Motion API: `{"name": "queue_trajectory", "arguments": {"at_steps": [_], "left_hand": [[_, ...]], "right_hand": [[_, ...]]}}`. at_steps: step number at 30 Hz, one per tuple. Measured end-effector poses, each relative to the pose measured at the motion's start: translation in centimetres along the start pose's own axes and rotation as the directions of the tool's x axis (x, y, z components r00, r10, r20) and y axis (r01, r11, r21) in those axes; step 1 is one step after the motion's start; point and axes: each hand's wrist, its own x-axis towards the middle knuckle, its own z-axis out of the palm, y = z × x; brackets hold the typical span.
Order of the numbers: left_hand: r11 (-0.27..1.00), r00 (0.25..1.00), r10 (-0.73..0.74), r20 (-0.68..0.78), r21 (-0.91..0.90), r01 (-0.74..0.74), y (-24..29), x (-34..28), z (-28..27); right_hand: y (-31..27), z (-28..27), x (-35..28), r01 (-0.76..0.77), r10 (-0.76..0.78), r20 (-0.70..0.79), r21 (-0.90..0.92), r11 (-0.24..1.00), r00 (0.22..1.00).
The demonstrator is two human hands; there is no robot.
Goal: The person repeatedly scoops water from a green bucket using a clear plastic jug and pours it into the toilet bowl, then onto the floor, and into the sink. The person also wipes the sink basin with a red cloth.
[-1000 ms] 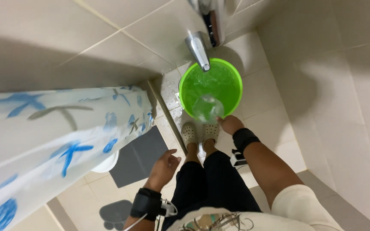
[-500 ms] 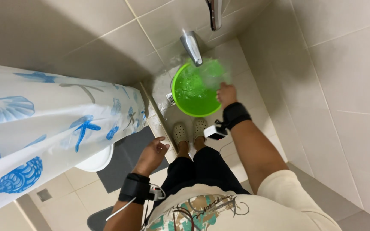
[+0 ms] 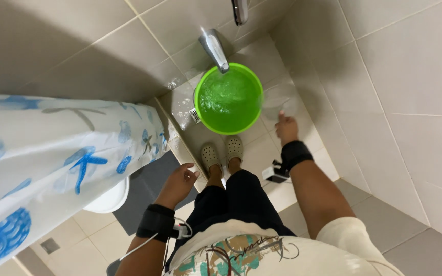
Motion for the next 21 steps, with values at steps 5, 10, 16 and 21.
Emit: {"name": "queue_trajectory", "arguments": {"at_steps": [5, 10, 16, 21], "left_hand": [[0.999, 0.999, -0.01, 0.038, 0.043, 0.009, -1.5, 1.4, 0.8], [0.997, 0.998, 0.021, 0.063, 0.069, -0.025, -4.4, 3.6, 2.2], [0.99, 0.983, -0.143, 0.117, 0.029, 0.14, -6.9, 5.2, 2.5], [0.972, 0.967, -0.234, 0.098, 0.001, 0.235, -8.9, 6.7, 2.9]], "right_hand": [[-4.9, 4.5, -1.7, -0.448, 0.397, 0.208, 0.387, 0.806, 0.894], [-14.2, 3.6, 1.2, -0.756, 0.625, 0.433, 0.282, 0.59, 0.649], [-10.9, 11.1, 2.0, -0.633, 0.572, 0.392, 0.036, 0.773, 0.721], [-10.6, 14.2, 3.9, -0.521, 0.517, 0.482, -0.14, 0.842, 0.707]]}}
